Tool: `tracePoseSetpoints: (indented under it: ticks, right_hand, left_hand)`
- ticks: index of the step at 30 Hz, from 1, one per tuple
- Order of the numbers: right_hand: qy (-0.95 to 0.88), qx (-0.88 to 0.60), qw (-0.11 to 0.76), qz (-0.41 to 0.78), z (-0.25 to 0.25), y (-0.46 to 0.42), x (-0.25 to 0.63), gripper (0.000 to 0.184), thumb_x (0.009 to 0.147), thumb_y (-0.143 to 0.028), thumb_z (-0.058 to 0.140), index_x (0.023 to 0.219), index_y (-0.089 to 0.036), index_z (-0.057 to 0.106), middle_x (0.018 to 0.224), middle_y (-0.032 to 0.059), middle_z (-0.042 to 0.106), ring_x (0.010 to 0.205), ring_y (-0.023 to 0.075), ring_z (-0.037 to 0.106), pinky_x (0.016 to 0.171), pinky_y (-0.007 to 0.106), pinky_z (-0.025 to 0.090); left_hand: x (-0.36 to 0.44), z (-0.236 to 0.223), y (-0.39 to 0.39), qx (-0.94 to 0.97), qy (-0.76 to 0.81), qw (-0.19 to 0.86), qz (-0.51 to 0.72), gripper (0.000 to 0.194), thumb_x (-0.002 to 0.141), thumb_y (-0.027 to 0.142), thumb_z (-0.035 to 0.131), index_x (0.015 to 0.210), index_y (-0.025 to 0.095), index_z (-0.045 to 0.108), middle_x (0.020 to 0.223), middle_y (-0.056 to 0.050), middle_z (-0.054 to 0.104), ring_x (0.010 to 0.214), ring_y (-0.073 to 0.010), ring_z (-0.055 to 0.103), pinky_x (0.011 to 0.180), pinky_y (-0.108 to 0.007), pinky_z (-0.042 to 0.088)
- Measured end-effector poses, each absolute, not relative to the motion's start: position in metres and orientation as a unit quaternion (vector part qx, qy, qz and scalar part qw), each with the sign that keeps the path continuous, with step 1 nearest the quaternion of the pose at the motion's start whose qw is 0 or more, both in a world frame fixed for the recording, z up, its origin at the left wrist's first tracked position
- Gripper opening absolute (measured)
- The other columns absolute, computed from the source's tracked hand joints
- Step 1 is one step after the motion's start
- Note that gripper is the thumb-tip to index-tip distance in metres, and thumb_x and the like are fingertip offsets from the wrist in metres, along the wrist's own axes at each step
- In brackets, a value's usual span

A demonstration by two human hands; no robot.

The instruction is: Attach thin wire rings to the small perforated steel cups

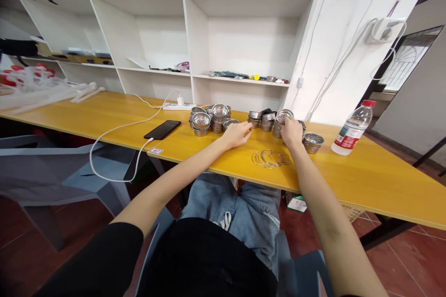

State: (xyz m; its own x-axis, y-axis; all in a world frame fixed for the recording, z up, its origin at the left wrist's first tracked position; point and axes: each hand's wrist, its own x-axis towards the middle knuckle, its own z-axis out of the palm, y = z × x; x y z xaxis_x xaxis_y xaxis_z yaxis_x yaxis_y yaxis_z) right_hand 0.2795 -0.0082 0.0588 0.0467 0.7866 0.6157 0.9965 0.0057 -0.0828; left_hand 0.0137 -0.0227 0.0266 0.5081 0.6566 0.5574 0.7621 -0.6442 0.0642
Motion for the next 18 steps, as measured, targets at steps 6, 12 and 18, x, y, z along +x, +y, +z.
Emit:
tracePoseSetpoints:
  ticks: [6, 12, 18]
  right_hand:
    - [-0.657, -0.666, 0.29, -0.201, 0.055, -0.0028, 0.2841, 0.025, 0.098, -0.016, 0.056, 0.11, -0.014, 0.078, 0.127, 0.0211, 0.076, 0.112, 0.0351, 0.069, 0.093, 0.041, 0.053]
    - [-0.66, -0.657, 0.302, -0.204, 0.0534, -0.001, 0.2856, 0.025, 0.097, -0.019, 0.056, 0.108, -0.015, 0.078, 0.125, 0.0211, 0.076, 0.109, 0.0358, 0.069, 0.088, 0.042, 0.052]
    - [-0.661, -0.666, 0.275, -0.21, 0.0566, -0.0047, 0.2834, 0.026, 0.101, -0.019, 0.053, 0.112, -0.015, 0.076, 0.128, 0.0224, 0.076, 0.112, 0.0365, 0.069, 0.093, 0.044, 0.05]
  left_hand:
    - [0.0136, 0.0273, -0.024, -0.861, -0.419, 0.115, -0.264, 0.029, 0.112, 0.028, 0.044, 0.127, 0.02, 0.068, 0.126, -0.011, 0.078, 0.111, -0.0301, 0.077, 0.089, -0.039, 0.053]
    - [0.0133, 0.0295, -0.0273, -0.861, -0.425, 0.113, -0.254, 0.03, 0.111, 0.028, 0.044, 0.128, 0.02, 0.068, 0.127, -0.011, 0.078, 0.113, -0.0296, 0.076, 0.091, -0.039, 0.053]
    - [0.0133, 0.0286, -0.0248, -0.864, -0.42, 0.109, -0.256, 0.029, 0.11, 0.027, 0.046, 0.127, 0.02, 0.068, 0.127, -0.011, 0.078, 0.112, -0.0294, 0.076, 0.09, -0.039, 0.053]
